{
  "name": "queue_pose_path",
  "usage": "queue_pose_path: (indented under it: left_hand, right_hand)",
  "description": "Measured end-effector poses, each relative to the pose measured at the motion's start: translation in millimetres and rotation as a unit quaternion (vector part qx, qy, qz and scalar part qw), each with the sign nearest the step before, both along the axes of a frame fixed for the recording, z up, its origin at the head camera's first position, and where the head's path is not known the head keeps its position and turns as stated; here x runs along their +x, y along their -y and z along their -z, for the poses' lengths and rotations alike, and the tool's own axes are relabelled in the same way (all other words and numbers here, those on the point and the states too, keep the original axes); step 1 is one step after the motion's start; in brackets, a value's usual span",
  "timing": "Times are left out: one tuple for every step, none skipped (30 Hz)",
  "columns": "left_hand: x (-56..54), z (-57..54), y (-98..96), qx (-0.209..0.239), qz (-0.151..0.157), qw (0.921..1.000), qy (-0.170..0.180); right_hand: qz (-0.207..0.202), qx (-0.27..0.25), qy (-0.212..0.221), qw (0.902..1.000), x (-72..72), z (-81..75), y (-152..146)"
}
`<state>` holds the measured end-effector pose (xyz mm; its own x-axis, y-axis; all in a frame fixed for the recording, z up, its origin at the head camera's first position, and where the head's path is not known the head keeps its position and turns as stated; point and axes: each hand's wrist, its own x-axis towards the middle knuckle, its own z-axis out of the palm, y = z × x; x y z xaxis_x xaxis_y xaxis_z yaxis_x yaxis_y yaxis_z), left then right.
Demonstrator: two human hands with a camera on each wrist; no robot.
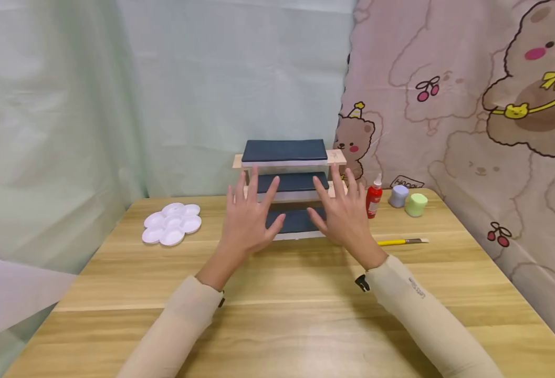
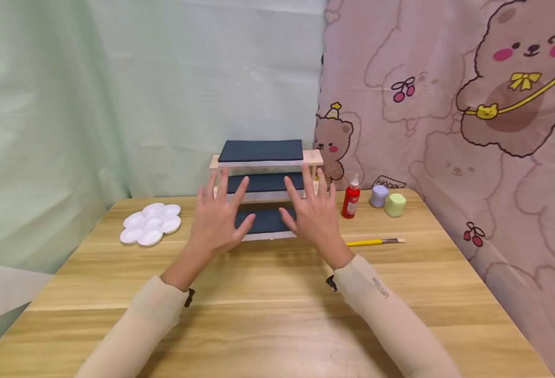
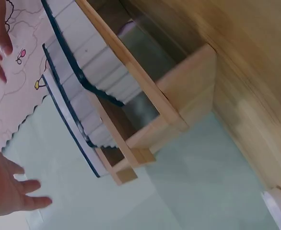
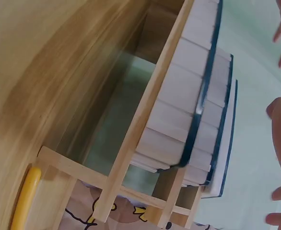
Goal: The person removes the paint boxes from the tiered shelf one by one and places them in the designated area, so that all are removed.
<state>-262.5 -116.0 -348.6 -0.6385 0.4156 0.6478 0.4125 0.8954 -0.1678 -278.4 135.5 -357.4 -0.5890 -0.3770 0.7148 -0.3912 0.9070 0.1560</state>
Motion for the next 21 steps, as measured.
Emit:
queue_pose_path:
  left_hand:
    - [2.2,0.5,3.5,0.002,0.000,1.0000,0.003]
    - [4.2,0.8,7.0,0.006,0.003,1.0000,0.006]
    - [6.0,0.8,10.5,0.015,0.008,0.9998,0.013]
    - [7.3,0.8,14.0,0.024,0.013,0.9994,0.022]
    - [7.9,0.8,17.3,0.038,0.023,0.9986,0.029]
    - [7.9,1.4,20.9,0.054,0.035,0.9973,0.036]
    - [7.1,2.3,24.6,0.072,0.048,0.9954,0.042]
    - [6.2,2.8,28.2,0.089,0.063,0.9931,0.044]
    - [5.0,3.3,32.0,0.104,0.076,0.9906,0.044]
    - [4.3,3.6,36.0,0.116,0.088,0.9885,0.041]
    - [4.0,4.0,40.3,0.128,0.099,0.9861,0.038]
    - [4.4,4.7,44.7,0.137,0.106,0.9842,0.038]
    - [5.5,5.4,49.1,0.145,0.107,0.9827,0.041]
    - [6.2,6.9,53.7,0.150,0.107,0.9816,0.048]
    - [7.3,8.6,58.1,0.156,0.105,0.9803,0.061]
    - [8.2,10.5,62.3,0.161,0.101,0.9786,0.078]
    - [8.5,13.0,66.2,0.167,0.097,0.9759,0.102]
    - [8.4,16.0,69.9,0.170,0.092,0.9727,0.128]
    - [7.8,18.9,73.5,0.175,0.089,0.9681,0.156]
    - [6.7,22.1,76.7,0.179,0.088,0.9621,0.186]
    - [5.7,24.8,79.7,0.185,0.085,0.9552,0.214]
  right_hand:
    - [0.001,-0.002,0.010,1.0000,2.0,-0.2,-1]
    - [0.002,-0.008,0.025,0.9997,4.0,-0.6,-1]
    - [0.004,-0.015,0.043,0.9989,6.0,-1.0,-3]
    - [0.006,-0.024,0.064,0.9976,8.1,-1.8,-4]
    - [0.007,-0.033,0.084,0.9959,9.9,-2.7,-5]
    - [0.008,-0.043,0.104,0.9936,11.5,-3.7,-7]
    - [0.007,-0.053,0.124,0.9908,12.1,-4.3,-9]
    - [0.007,-0.062,0.141,0.9881,12.6,-4.9,-11]
    - [0.007,-0.067,0.155,0.9856,13.1,-5.6,-13]
    - [0.005,-0.072,0.166,0.9834,13.3,-6.2,-14]
    - [0.002,-0.076,0.178,0.9812,13.4,-6.4,-16]
    - [-0.001,-0.080,0.189,0.9787,13.6,-6.2,-17]
    - [-0.008,-0.084,0.201,0.9760,14.0,-5.7,-18]
    - [-0.015,-0.088,0.211,0.9735,14.6,-5.2,-19]
    - [-0.023,-0.094,0.222,0.9702,15.1,-4.6,-21]
    - [-0.032,-0.099,0.232,0.9670,15.3,-3.7,-22]
    - [-0.041,-0.103,0.245,0.9630,15.8,-2.7,-24]
    - [-0.051,-0.107,0.257,0.9592,16.0,-1.6,-25]
    - [-0.060,-0.112,0.270,0.9545,16.1,-0.2,-27]
    - [-0.069,-0.115,0.282,0.9499,15.7,0.9,-29]
    - [-0.078,-0.118,0.295,0.9448,15.3,1.8,-30]
